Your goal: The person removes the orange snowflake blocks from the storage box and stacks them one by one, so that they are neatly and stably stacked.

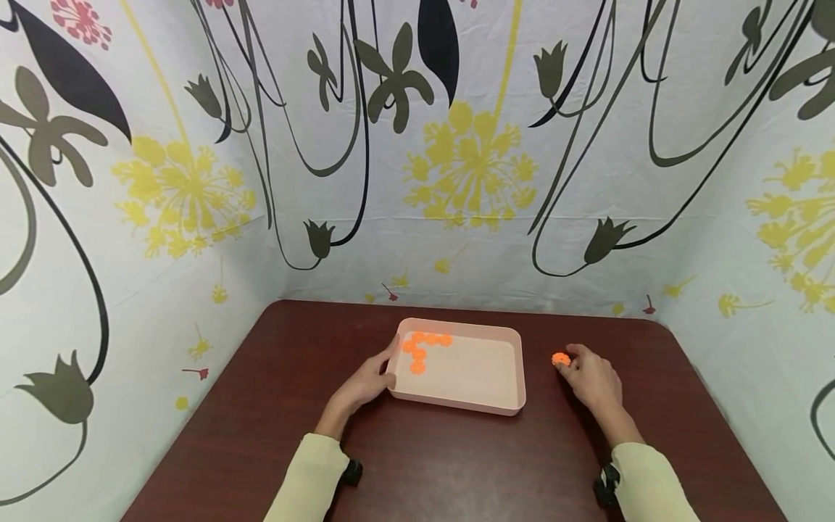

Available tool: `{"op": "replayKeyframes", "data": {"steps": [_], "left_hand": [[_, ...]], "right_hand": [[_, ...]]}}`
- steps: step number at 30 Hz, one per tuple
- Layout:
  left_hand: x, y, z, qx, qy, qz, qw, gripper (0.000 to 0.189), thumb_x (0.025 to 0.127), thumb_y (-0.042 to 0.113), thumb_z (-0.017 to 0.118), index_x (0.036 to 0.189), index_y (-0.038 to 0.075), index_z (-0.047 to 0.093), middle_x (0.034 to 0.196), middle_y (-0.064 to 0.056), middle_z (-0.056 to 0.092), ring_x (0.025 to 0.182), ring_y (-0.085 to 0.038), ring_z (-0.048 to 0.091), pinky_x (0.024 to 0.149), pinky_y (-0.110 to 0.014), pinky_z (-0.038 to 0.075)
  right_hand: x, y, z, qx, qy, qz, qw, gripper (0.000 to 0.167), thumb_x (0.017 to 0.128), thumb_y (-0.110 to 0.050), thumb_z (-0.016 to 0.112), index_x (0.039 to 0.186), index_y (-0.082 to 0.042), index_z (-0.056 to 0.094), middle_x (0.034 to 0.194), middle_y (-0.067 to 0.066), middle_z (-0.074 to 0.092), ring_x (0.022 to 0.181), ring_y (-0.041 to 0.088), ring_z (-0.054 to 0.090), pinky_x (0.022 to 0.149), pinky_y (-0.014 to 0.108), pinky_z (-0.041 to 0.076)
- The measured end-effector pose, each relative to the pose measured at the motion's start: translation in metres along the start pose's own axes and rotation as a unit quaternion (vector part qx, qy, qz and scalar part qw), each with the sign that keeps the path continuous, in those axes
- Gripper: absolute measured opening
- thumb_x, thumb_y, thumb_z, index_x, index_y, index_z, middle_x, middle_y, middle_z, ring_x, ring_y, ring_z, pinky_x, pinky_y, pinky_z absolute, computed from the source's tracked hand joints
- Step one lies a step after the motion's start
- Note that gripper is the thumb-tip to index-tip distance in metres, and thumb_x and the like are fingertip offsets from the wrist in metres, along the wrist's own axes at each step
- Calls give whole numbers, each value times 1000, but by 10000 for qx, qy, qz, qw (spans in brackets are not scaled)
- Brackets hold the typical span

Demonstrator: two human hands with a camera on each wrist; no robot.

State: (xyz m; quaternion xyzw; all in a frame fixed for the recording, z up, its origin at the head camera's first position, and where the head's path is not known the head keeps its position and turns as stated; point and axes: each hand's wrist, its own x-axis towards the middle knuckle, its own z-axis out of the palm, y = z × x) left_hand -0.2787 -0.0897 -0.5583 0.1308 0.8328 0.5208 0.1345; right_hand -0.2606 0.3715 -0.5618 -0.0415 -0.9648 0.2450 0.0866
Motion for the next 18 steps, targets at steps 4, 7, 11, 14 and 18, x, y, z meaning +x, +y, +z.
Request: {"op": "replayKeyframes", "data": {"steps": [4,7,11,14,18], "left_hand": [[0,-1,1,-238,-137,186,9994,93,90,-6,50,171,23,16,176,-3,28,138,-26,49,95,-34,44],[-1,-2,0,-375,-182,244,9988,94,89,-8,49,171,23,16,176,-3,29,138,-26,49,95,-35,44],[0,-2,-1,-566,-342,247,9975,91,93,-7,49,171,27,16,172,-2,38,129,-24,58,97,-35,45],[1,-3,-2,-627,-459,276,9966,89,95,-5,47,171,30,15,167,-1,45,117,-21,66,97,-35,45],[2,-3,-2,-555,-454,371,9967,88,95,-6,45,171,28,15,168,-2,43,119,-21,65,97,-34,45]], "right_hand": [[1,-9,-2,66,275,-143,9995,59,97,-37,72,137,5,61,78,4,65,66,17,54,58,32,38],[1,-21,0,203,540,-288,9979,56,98,-37,72,136,3,63,75,2,65,64,15,53,58,31,38],[-1,-41,4,401,802,-544,9945,52,98,-35,74,136,-1,65,73,1,62,59,13,49,55,30,36],[-4,-57,9,527,982,-739,9910,47,96,-32,76,134,-5,67,73,-1,60,57,10,46,54,28,35],[-5,-80,17,689,1155,-996,9859,41,94,-26,79,130,-10,69,73,-3,60,57,8,46,55,27,35]]}}
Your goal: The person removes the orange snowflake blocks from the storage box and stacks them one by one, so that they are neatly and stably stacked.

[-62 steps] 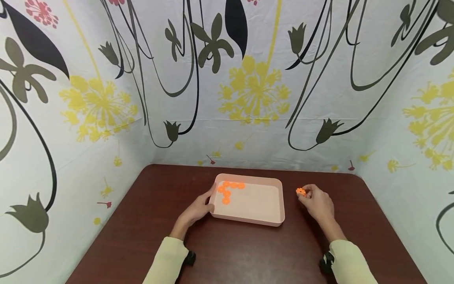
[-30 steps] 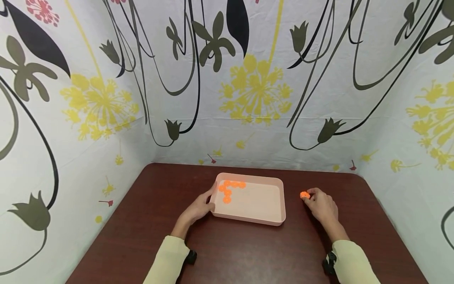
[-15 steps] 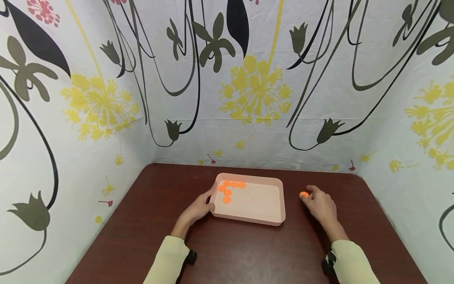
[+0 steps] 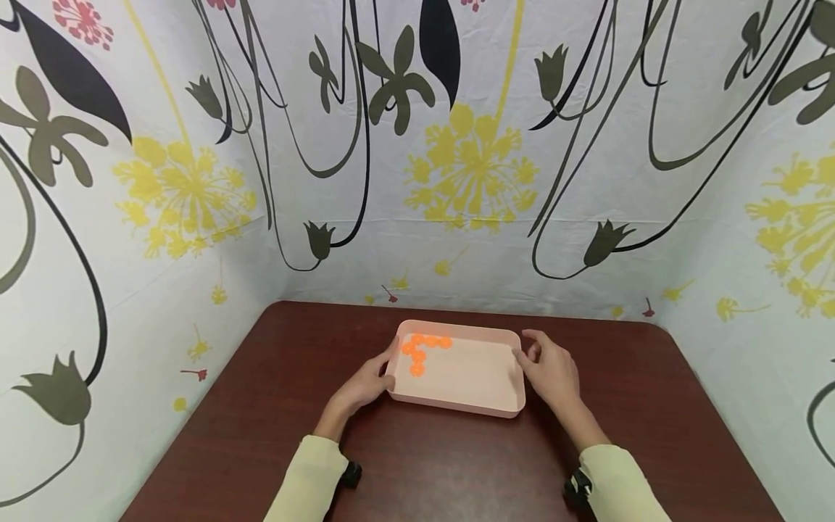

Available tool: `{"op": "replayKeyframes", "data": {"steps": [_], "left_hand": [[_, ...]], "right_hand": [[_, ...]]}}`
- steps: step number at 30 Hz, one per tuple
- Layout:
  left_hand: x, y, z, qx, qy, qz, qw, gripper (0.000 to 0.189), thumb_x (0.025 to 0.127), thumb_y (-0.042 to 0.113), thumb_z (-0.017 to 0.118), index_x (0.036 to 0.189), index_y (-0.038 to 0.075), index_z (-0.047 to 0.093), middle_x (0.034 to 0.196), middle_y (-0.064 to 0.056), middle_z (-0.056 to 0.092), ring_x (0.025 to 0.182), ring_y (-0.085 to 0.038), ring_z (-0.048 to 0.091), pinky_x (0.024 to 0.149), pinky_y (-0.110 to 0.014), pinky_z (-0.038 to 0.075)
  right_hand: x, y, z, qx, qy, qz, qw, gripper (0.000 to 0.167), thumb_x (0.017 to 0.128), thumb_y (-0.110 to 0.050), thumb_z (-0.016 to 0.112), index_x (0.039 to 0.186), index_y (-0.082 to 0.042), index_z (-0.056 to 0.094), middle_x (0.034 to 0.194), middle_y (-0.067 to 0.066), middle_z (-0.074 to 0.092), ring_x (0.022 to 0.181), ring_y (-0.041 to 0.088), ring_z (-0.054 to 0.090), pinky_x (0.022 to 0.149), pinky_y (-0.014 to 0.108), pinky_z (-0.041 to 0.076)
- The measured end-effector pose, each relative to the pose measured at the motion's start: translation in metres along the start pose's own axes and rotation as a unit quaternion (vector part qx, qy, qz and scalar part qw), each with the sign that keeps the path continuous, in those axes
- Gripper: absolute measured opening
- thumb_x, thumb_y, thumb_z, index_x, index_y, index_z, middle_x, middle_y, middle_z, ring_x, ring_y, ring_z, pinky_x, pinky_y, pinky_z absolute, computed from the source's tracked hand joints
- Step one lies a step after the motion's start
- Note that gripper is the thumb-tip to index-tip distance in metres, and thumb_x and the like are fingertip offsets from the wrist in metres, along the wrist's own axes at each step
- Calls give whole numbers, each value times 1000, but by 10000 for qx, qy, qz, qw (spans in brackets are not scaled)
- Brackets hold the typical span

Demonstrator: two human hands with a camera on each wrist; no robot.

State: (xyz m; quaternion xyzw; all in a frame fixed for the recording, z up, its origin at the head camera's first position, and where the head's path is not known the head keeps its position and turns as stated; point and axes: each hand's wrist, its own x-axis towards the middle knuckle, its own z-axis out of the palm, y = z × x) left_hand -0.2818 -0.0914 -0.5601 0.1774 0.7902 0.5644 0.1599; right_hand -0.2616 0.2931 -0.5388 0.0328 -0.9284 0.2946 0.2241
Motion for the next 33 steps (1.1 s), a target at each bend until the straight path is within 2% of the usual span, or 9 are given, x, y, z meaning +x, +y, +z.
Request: {"op": "replayKeyframes", "data": {"steps": [5,6,12,17,21,26,33], "left_hand": [[-1,1,-1,62,24,33,10000,85,99,-5,46,171,29,16,171,-3,38,133,-24,59,105,-38,45],[-1,1,-1,47,37,-5,10000,85,100,-5,47,171,30,16,172,-3,38,135,-24,58,107,-41,45],[-2,3,-2,644,497,-451,9957,89,92,-1,52,171,24,19,176,-1,28,151,-22,40,110,-44,37],[-2,2,-3,858,567,-431,9938,89,91,0,52,171,20,18,177,-3,25,149,-22,39,107,-44,37],[-1,0,-5,876,564,-436,9936,88,92,0,53,170,20,19,176,-4,27,143,-23,42,103,-43,38],[-1,-2,-6,875,559,-419,9937,88,92,0,54,170,21,21,176,-3,27,153,-21,37,109,-45,38],[3,-3,0,816,500,-431,9945,89,91,0,53,170,24,20,176,-4,27,154,-22,36,102,-42,40]], "right_hand": [[2,-26,12,203,-153,-174,9995,42,92,-24,81,131,-12,69,77,-3,60,65,9,52,59,26,39],[3,-31,15,228,-209,-193,9993,43,91,-24,82,131,-13,69,78,-3,61,67,9,54,59,26,40],[1,-64,32,527,-611,-385,9960,49,89,-22,84,134,-12,68,81,-2,61,71,9,57,61,25,44],[-2,-92,53,674,-1053,-498,9909,50,89,-24,85,133,-10,68,76,-6,60,68,7,54,62,24,43],[-4,-112,72,624,-1323,-344,9886,49,87,-27,85,131,-10,69,74,-8,60,66,6,53,62,25,42],[-6,-133,92,541,-1556,38,9863,50,85,-30,87,126,-9,71,69,-6,60,60,10,51,59,29,40],[-7,-137,105,582,-2022,309,9771,50,83,-27,89,123,-4,70,68,-1,59,60,13,51,59,29,40]]}}
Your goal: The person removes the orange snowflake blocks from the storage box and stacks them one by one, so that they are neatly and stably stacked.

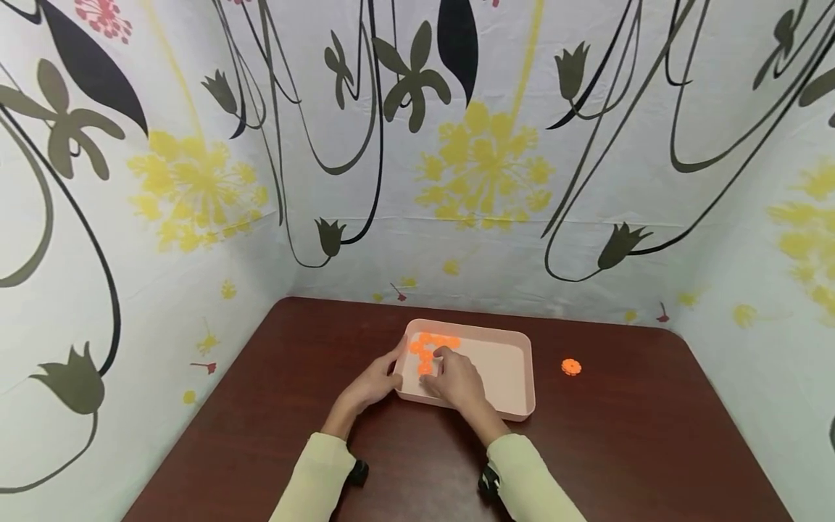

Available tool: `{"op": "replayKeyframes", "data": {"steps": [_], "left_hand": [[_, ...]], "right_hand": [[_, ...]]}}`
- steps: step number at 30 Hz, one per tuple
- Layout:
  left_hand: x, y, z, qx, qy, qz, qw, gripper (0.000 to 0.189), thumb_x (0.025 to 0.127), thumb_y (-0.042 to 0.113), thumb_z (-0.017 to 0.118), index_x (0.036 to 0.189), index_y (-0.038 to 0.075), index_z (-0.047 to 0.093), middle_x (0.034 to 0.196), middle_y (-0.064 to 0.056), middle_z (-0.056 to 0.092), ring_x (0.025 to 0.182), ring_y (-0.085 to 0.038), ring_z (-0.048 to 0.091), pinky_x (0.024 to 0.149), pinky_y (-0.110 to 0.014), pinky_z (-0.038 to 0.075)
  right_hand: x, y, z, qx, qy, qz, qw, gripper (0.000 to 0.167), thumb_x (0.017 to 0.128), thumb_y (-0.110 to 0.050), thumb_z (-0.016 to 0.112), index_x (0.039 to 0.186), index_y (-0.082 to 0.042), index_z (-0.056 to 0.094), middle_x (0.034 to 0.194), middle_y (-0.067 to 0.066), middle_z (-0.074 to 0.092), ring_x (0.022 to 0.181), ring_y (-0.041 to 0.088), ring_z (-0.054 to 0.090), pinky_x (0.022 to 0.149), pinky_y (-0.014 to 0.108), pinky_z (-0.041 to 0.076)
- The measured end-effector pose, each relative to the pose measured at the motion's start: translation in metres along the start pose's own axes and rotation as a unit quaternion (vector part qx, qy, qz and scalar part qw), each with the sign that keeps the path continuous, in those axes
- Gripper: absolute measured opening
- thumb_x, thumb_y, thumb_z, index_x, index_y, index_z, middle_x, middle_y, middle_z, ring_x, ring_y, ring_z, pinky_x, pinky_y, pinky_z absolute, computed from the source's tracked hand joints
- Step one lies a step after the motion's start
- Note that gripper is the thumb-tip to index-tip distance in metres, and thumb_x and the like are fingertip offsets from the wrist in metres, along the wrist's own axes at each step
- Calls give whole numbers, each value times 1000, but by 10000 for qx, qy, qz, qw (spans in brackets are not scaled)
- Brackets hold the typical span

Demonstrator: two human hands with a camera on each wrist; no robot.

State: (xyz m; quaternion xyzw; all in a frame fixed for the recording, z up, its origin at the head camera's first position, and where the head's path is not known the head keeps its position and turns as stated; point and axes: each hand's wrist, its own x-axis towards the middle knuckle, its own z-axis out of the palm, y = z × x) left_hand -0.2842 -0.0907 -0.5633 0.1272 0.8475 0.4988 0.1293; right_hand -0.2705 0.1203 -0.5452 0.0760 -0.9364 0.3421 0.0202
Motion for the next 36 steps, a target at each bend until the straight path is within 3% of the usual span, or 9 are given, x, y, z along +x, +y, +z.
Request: {"op": "replayKeyframes", "data": {"steps": [6,12,20,30,36], "left_hand": [[-5,3,-4,-113,-1,11,9999,88,92,-1,53,170,22,20,176,-5,27,154,-20,35,103,-42,39],[-6,10,-3,-172,-30,0,9998,86,94,-1,51,170,23,19,176,-4,25,154,-21,33,104,-44,38],[-8,8,-3,-247,-22,-126,9996,87,93,0,52,170,28,21,177,-5,25,155,-25,32,101,-45,38],[-7,5,0,-347,54,-152,9993,89,91,-1,53,170,29,22,176,-6,26,145,-26,38,100,-45,38],[-7,8,3,-351,146,-248,9990,90,91,-1,55,169,32,25,175,-7,29,153,-28,35,109,-48,38]], "right_hand": [[7,-4,6,-288,-343,227,9987,45,81,-34,89,113,-8,69,73,0,60,63,17,51,58,32,39],[7,-6,5,-617,-93,290,9976,40,82,-37,87,108,-10,73,76,-1,65,67,17,57,60,34,44],[6,-9,12,-979,380,336,9939,33,81,-39,89,99,-14,80,83,-1,75,76,20,67,70,41,53],[4,-12,14,-1171,507,245,9915,28,81,-40,89,95,-17,82,73,-7,70,68,14,61,65,37,49],[6,-11,13,-1293,443,303,9902,26,83,-39,87,92,-16,81,64,-7,62,62,14,55,62,36,46]]}}
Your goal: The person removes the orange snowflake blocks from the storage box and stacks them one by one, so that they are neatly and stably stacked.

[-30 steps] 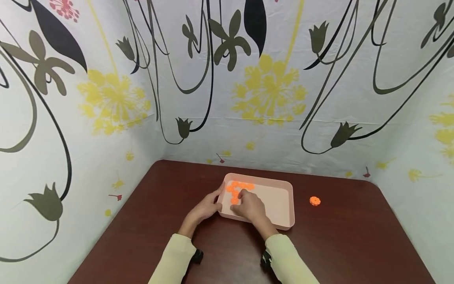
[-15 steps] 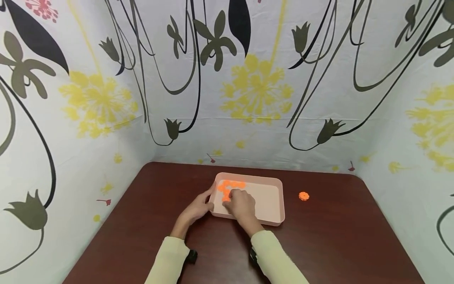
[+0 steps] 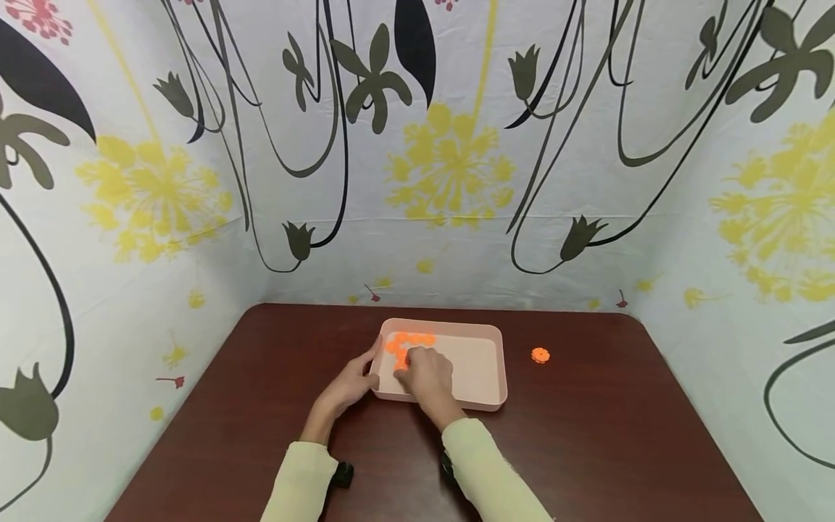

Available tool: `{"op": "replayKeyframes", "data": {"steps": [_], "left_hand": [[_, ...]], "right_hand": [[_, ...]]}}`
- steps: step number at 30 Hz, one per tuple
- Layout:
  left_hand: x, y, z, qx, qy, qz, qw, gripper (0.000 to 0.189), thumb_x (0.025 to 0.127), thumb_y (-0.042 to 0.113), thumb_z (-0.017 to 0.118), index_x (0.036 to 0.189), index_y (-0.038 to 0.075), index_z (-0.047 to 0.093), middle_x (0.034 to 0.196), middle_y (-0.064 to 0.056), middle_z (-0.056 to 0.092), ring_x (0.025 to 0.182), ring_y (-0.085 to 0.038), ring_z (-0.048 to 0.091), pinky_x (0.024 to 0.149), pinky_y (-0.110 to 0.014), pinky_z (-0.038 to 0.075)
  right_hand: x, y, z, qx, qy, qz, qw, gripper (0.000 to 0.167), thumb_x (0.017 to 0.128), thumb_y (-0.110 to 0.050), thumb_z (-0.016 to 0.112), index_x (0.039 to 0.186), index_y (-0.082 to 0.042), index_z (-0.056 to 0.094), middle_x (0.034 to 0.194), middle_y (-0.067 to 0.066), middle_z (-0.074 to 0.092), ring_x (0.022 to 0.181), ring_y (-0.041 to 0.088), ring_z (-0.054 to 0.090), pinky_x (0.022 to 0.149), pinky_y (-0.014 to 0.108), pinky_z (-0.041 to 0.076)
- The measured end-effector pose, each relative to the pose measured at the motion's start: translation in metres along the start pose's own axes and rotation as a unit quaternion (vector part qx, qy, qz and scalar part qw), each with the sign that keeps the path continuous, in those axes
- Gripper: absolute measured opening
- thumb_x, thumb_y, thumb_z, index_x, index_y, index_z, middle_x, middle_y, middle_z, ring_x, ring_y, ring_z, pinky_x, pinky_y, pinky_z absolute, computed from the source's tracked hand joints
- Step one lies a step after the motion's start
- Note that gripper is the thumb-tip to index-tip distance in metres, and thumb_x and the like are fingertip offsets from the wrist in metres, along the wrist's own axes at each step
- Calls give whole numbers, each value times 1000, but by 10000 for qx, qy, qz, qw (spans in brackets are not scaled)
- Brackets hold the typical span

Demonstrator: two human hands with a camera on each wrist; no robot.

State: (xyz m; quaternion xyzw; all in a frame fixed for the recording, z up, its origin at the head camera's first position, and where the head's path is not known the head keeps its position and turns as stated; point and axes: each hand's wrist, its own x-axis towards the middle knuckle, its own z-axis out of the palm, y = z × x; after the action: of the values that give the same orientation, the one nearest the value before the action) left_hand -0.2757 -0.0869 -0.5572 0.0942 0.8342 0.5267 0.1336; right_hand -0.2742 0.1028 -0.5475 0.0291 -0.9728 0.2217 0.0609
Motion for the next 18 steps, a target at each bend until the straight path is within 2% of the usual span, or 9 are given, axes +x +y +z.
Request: {"op": "replayKeyframes", "data": {"steps": [7,15,18], "left_hand": [[1,-1,-1,61,1,65,10000,89,91,-2,55,169,30,26,175,-8,30,152,-28,37,110,-47,37],[1,-1,-2,-14,36,32,10000,89,90,0,56,169,29,26,175,-7,30,156,-27,33,113,-47,36],[1,-2,-2,-2,28,21,10000,89,90,-1,56,169,29,26,175,-7,30,154,-27,35,111,-47,36]], "right_hand": [[5,-1,2,108,-286,210,9993,29,84,-37,86,99,-14,80,71,-5,65,67,15,57,67,37,47],[10,0,2,318,-664,474,9962,32,83,-36,83,105,-12,80,101,4,79,87,21,70,84,45,57],[9,0,2,321,-727,458,9958,34,81,-34,82,106,-11,80,105,5,80,88,22,70,86,47,58]]}}
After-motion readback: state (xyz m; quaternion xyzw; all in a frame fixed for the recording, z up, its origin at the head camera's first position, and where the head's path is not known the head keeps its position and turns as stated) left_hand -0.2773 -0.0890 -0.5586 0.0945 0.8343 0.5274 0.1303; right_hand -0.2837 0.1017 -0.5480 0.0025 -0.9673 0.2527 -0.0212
